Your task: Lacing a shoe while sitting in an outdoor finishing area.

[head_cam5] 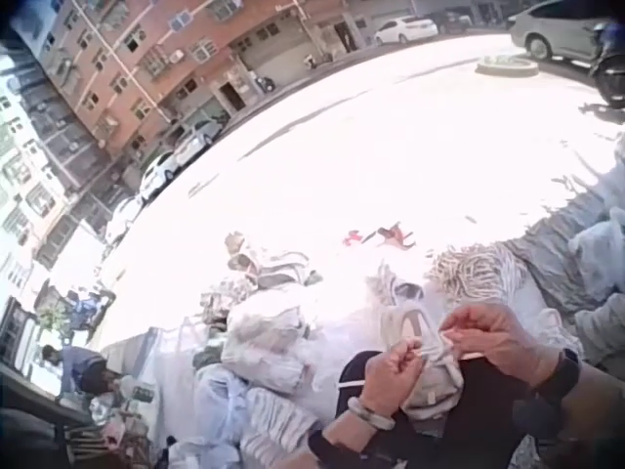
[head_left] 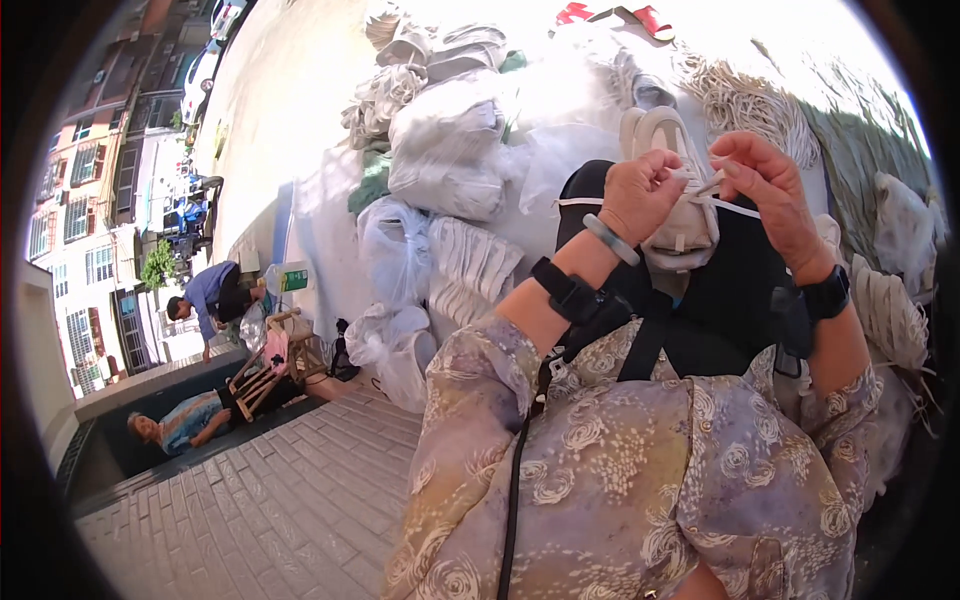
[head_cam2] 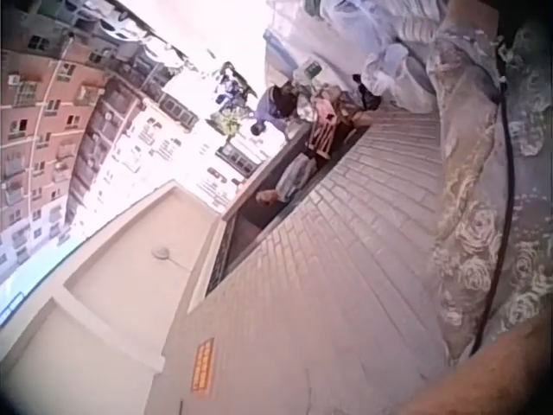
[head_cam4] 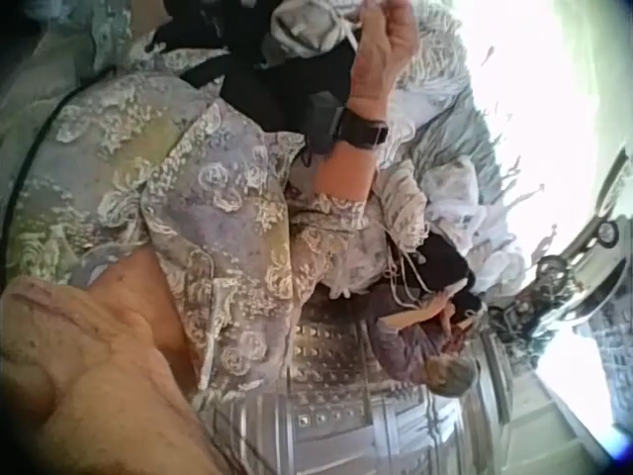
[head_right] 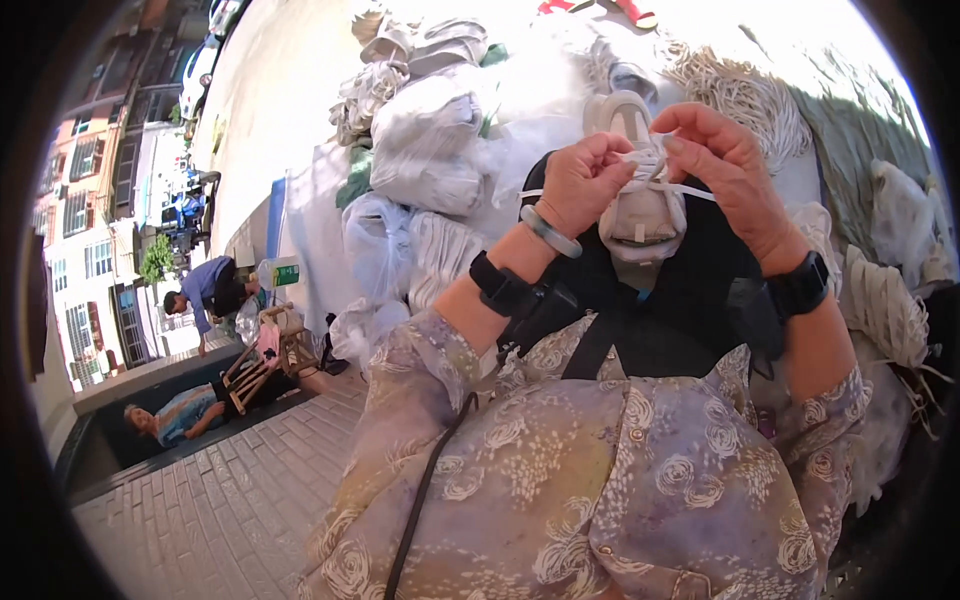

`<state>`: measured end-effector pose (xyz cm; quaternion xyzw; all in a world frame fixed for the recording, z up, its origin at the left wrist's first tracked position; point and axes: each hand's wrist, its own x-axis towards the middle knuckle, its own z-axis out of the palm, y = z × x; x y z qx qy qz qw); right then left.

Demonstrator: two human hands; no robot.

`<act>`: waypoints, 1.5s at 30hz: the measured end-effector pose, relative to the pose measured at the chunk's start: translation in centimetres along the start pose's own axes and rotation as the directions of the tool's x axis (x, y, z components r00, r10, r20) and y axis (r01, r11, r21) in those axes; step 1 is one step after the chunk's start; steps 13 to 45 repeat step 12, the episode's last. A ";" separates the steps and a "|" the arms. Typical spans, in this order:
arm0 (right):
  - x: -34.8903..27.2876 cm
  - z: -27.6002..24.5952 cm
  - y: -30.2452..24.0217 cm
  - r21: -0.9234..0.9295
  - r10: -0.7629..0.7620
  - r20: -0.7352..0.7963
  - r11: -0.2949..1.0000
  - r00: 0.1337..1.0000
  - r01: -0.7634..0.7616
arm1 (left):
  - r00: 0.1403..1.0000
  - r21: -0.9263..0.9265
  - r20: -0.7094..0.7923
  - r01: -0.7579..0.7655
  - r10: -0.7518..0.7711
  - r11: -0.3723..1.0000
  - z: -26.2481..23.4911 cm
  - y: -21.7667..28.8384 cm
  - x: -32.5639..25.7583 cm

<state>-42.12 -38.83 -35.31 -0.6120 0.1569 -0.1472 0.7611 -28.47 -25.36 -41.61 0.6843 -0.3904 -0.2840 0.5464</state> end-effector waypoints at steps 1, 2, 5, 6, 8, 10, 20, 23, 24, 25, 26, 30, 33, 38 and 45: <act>0.0 -1.2 -0.2 -0.026 -0.031 -0.002 0.999 1.000 0.031 | 1.000 0.245 0.019 -0.024 0.020 0.969 0.4 1.4 -0.3; 0.2 -1.3 -0.5 -0.056 -0.038 -0.020 0.998 0.999 0.036 | 0.992 0.364 -0.013 -0.111 0.124 0.925 0.6 0.9 -0.8; -0.1 -4.7 2.0 0.015 0.048 -0.079 0.999 0.996 -0.047 | 0.980 0.751 0.002 -0.134 0.201 0.646 0.1 -0.9 -1.7; -0.7 -6.1 2.3 -0.010 0.063 -0.157 0.998 0.986 -0.065 | 0.995 0.814 0.008 -0.065 0.101 0.577 0.5 -0.9 -1.6; -0.9 -8.0 3.7 -0.041 0.067 -0.179 0.996 0.981 -0.076 | 1.000 0.821 0.019 -0.030 0.025 0.571 -0.2 -1.7 -2.3; -0.8 -11.2 5.9 -0.097 0.107 -0.140 0.988 0.984 -0.121 | 0.999 0.828 0.039 -0.018 -0.025 0.561 -0.7 -1.8 -2.2; -0.5 -14.1 8.3 -0.173 0.205 -0.071 0.961 0.976 -0.214 | 0.995 0.834 0.044 0.010 -0.085 0.552 -2.6 -2.2 -2.5; -0.5 -14.1 8.3 -0.173 0.205 -0.071 0.961 0.976 -0.214 | 0.995 0.834 0.044 0.010 -0.085 0.552 -2.6 -2.2 -2.5; -0.5 -14.1 8.3 -0.173 0.205 -0.071 0.961 0.976 -0.214 | 0.995 0.834 0.044 0.010 -0.085 0.552 -2.6 -2.2 -2.5; -0.5 -14.1 8.3 -0.173 0.205 -0.071 0.961 0.976 -0.214 | 0.995 0.834 0.044 0.010 -0.085 0.552 -2.6 -2.2 -2.5; -0.5 -14.1 8.3 -0.173 0.205 -0.071 0.961 0.976 -0.214 | 0.995 0.834 0.044 0.010 -0.085 0.552 -2.6 -2.2 -2.5; -0.5 -14.1 8.3 -0.173 0.205 -0.071 0.961 0.976 -0.214 | 0.995 0.834 0.044 0.010 -0.085 0.552 -2.6 -2.2 -2.5; -0.5 -14.1 8.3 -0.173 0.205 -0.071 0.961 0.976 -0.214 | 0.995 0.834 0.044 0.010 -0.085 0.552 -2.6 -2.2 -2.5; -0.5 -14.1 8.3 -0.173 0.205 -0.071 0.961 0.976 -0.214 | 0.995 0.834 0.044 0.010 -0.085 0.552 -2.6 -2.2 -2.5; -0.5 -14.1 8.3 -0.173 0.205 -0.071 0.961 0.976 -0.214 | 0.995 0.834 0.044 0.010 -0.085 0.552 -2.6 -2.2 -2.5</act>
